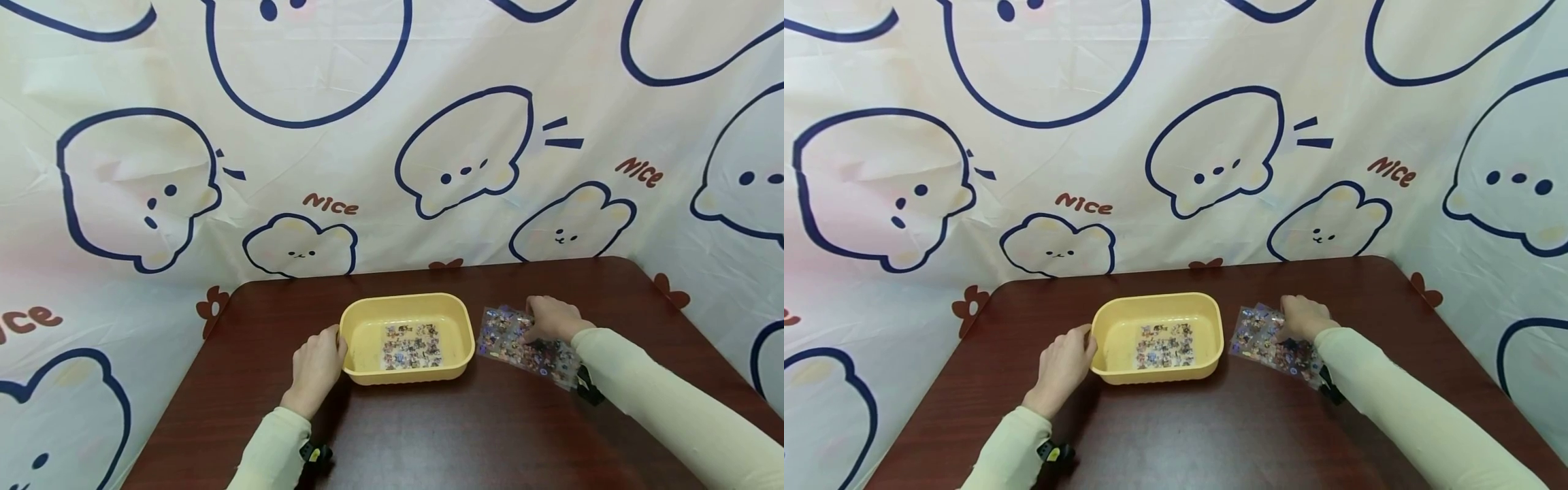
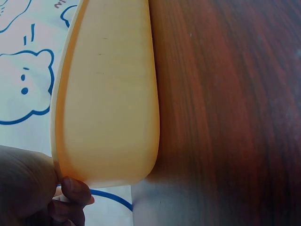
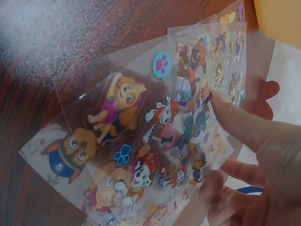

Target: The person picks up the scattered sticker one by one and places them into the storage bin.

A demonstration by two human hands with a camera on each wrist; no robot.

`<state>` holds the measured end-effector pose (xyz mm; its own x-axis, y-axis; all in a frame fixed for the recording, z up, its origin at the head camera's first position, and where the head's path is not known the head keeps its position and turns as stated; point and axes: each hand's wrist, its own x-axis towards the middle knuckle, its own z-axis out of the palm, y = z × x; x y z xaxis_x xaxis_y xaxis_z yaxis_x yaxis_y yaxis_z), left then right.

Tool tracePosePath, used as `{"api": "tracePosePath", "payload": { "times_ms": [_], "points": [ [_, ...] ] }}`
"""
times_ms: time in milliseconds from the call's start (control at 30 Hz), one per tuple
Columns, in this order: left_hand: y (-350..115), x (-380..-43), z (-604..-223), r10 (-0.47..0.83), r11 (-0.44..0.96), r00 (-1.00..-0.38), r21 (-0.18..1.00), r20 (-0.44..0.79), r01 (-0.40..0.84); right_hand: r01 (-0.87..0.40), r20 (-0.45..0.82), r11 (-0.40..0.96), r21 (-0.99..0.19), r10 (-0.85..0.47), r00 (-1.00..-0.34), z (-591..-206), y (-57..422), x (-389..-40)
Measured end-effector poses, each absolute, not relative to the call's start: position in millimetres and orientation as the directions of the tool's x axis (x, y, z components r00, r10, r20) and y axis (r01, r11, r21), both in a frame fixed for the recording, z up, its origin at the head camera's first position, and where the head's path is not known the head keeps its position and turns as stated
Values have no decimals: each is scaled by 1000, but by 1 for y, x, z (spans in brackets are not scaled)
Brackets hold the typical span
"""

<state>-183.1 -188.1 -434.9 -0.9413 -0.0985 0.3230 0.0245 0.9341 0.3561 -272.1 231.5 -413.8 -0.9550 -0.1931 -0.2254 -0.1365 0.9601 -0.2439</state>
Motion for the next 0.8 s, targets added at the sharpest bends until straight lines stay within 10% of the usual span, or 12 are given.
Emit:
{"api": "tracePosePath", "payload": {
  "times_ms": [800],
  "points": [
    [-188, -184, -435, -109, 930, -950, 368, 293, 7, -234, -69, 910, -341, -272, -960, -417, 246, -274]
  ]
}}
